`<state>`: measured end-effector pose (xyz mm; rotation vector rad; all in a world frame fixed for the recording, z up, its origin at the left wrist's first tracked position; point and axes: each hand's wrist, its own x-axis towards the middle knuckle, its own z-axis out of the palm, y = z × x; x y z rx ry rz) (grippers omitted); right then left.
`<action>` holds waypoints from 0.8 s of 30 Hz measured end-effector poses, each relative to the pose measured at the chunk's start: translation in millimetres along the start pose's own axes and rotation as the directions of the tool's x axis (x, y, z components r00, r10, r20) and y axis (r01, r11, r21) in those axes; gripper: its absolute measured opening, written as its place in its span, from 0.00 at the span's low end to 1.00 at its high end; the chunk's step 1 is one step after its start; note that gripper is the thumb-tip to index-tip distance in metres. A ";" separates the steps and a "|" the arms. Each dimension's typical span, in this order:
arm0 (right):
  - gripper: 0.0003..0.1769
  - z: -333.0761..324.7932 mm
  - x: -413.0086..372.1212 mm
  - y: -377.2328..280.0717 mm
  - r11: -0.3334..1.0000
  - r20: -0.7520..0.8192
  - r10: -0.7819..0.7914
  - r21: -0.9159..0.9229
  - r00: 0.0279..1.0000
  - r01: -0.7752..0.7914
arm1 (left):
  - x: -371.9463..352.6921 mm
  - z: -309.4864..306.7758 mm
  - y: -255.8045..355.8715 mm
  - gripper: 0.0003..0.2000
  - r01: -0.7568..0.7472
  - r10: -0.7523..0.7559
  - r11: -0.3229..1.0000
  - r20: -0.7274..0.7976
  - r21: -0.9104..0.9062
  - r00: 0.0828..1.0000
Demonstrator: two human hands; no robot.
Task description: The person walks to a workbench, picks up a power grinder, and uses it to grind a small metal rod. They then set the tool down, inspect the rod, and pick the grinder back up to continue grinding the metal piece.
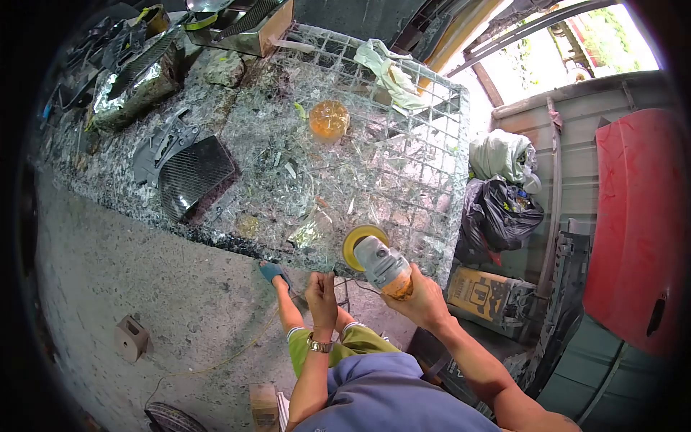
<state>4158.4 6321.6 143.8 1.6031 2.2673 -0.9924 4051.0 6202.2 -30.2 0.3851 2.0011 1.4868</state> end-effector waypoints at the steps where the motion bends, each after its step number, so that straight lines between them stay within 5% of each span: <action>1: 0.32 -0.8 -0.1 -2.3 1.000 0.019 0.001 -0.014 1.000 0.000 | -0.3 0.1 -0.8 0.16 -0.010 0.010 1.000 0.042 0.009 0.999; 4: 0.31 1.6 0.8 -5.3 1.000 0.066 -0.018 -0.020 0.998 0.019 | 2.8 3.0 -2.0 0.17 -0.015 0.015 1.000 -0.049 0.005 0.999; 24: 0.31 0.2 -1.6 -11.2 0.996 0.070 0.008 -0.090 0.998 -0.001 | 2.7 0.4 4.0 0.16 0.011 -0.008 0.996 -0.032 0.090 0.999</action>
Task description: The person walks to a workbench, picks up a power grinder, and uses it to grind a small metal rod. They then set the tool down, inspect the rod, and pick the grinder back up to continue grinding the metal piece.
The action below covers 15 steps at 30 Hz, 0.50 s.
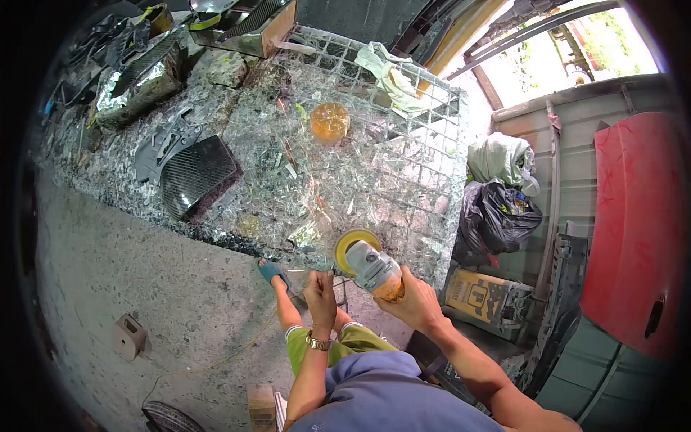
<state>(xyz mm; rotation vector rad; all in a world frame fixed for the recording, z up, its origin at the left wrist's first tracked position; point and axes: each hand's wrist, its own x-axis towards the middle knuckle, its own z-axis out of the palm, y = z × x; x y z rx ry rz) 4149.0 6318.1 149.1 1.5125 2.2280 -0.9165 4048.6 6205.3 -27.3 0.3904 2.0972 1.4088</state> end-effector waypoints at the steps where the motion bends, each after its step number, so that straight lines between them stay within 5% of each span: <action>1: 0.31 -0.3 0.1 -0.3 1.000 -0.008 0.012 0.015 1.000 -0.012 | -0.2 -0.7 0.9 0.16 0.019 -0.019 1.000 0.005 0.006 1.000; 5: 0.31 -1.3 1.2 0.9 0.999 -0.050 -0.001 0.039 0.999 0.003 | -0.6 0.5 -1.7 0.15 -0.005 0.005 0.998 -0.003 0.063 1.000; 15: 0.31 -0.4 1.8 -8.1 1.000 0.028 -0.004 0.005 1.000 0.003 | 1.2 -9.4 29.8 0.17 0.099 -0.081 0.977 0.099 -0.192 0.992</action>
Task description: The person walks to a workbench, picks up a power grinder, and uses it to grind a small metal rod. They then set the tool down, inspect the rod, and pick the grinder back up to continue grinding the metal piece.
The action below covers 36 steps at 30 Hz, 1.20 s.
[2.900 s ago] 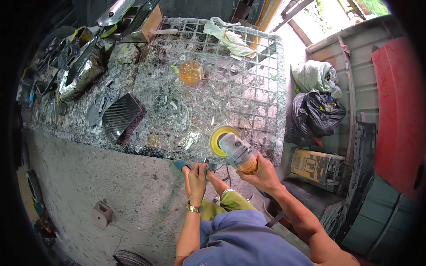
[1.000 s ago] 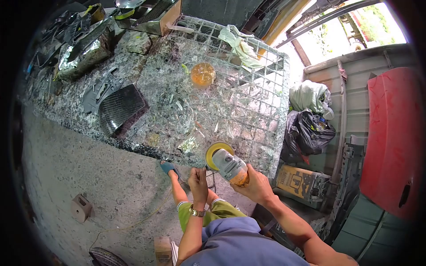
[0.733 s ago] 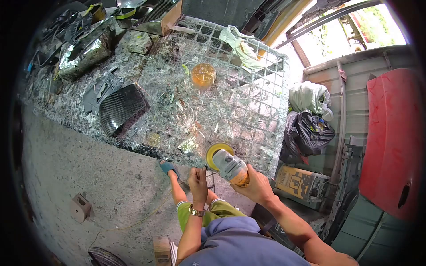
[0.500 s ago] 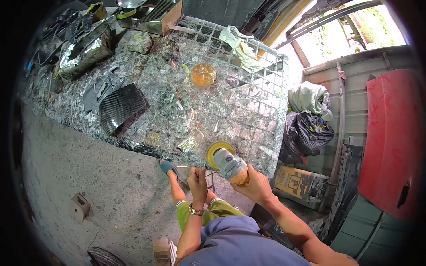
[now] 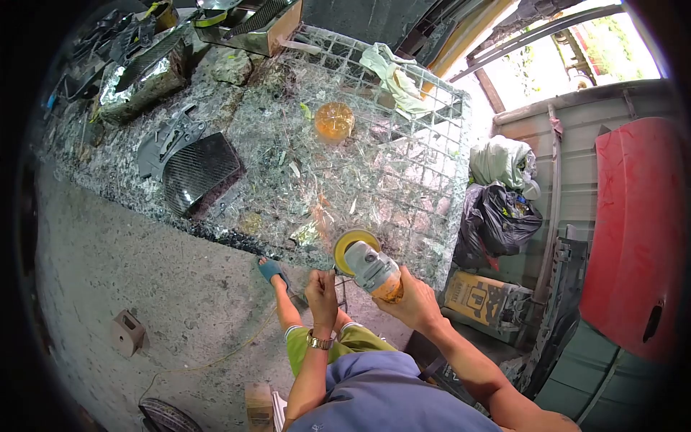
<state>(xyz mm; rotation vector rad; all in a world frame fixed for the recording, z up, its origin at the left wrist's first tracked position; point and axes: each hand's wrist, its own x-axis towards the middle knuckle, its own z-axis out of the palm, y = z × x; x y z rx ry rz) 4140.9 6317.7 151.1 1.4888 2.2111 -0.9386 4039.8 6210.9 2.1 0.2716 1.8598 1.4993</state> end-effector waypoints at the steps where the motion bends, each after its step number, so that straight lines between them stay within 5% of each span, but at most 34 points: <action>1: 0.31 -0.6 -0.8 -1.0 1.000 -0.001 0.003 -0.004 1.000 -0.003 | 0.1 0.1 1.6 0.17 0.005 -0.004 0.999 0.003 -0.051 1.000; 17: 0.33 2.9 -2.6 5.8 0.998 -0.003 0.058 0.026 0.998 -0.057 | 0.8 -1.5 3.6 0.16 -0.011 0.011 0.998 -0.002 -0.057 1.000; 19: 0.33 4.9 -2.2 9.2 0.999 -0.088 0.040 0.031 0.995 -0.037 | 0.8 -3.5 3.9 0.14 -0.071 0.070 0.996 0.030 0.053 0.997; 36: 0.31 5.1 -5.0 -0.3 0.999 -0.010 0.039 0.007 0.999 -0.039 | 1.2 -3.9 2.5 0.12 -0.055 0.054 0.998 0.035 0.039 0.998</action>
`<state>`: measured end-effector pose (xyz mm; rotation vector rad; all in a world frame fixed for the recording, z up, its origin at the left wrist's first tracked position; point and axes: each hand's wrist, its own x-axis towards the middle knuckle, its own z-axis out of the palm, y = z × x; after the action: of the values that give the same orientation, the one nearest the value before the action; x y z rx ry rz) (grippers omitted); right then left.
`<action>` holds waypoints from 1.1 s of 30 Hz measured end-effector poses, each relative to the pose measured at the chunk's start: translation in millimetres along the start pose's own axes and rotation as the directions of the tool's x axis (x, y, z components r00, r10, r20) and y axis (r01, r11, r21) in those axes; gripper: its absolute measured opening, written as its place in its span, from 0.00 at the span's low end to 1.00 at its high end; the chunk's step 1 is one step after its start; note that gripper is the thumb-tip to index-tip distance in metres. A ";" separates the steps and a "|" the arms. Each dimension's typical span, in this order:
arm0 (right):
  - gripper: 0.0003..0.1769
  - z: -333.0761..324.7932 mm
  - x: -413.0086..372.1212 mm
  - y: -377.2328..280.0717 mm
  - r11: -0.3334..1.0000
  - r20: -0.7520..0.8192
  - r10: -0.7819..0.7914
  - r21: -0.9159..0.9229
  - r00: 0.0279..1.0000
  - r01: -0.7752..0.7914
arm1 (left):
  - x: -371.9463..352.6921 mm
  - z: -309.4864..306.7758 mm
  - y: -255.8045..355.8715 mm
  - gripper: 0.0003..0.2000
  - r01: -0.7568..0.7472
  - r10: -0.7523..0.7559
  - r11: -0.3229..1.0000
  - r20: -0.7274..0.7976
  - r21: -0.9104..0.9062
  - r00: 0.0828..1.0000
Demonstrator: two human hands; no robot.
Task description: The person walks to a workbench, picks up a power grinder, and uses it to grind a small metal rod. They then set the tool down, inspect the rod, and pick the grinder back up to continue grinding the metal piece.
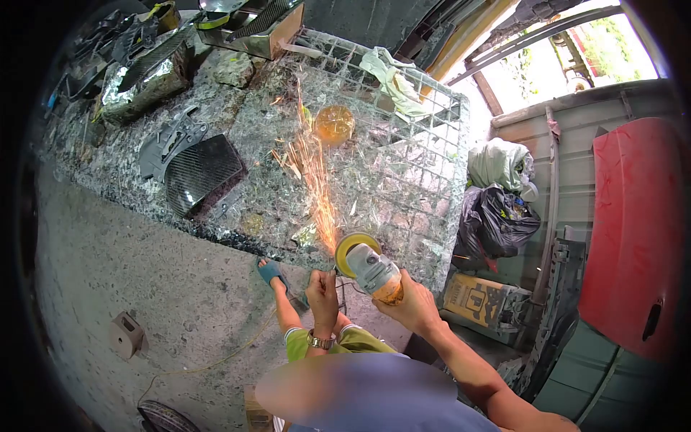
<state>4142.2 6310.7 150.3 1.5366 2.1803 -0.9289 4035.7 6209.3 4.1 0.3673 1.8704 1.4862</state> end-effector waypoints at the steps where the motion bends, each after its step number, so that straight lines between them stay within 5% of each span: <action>1: 0.31 -0.1 -0.3 0.6 1.000 0.001 0.001 -0.001 1.000 -0.001 | -0.2 0.1 -0.1 0.12 0.009 -0.009 1.000 0.008 0.003 1.000; 11: 0.33 -0.1 -0.3 -2.0 1.000 0.004 0.026 -0.012 1.000 -0.026 | 0.3 1.9 -0.7 0.13 -0.041 0.040 0.998 -0.021 -0.039 0.999; 17: 0.33 5.0 3.4 12.2 1.000 -0.135 -0.002 0.012 0.991 0.003 | 0.2 2.9 -0.1 0.16 0.012 -0.014 0.999 -0.047 -0.036 0.999; 33: 0.32 -0.9 0.9 -6.4 0.999 -0.016 0.017 -0.040 1.000 -0.018 | 0.6 1.9 -3.2 0.15 0.001 -0.002 1.000 -0.032 -0.025 0.999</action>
<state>4136.0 6310.6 152.5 1.5472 2.1789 -0.8657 4037.2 6210.1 0.8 0.3321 1.8749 1.5212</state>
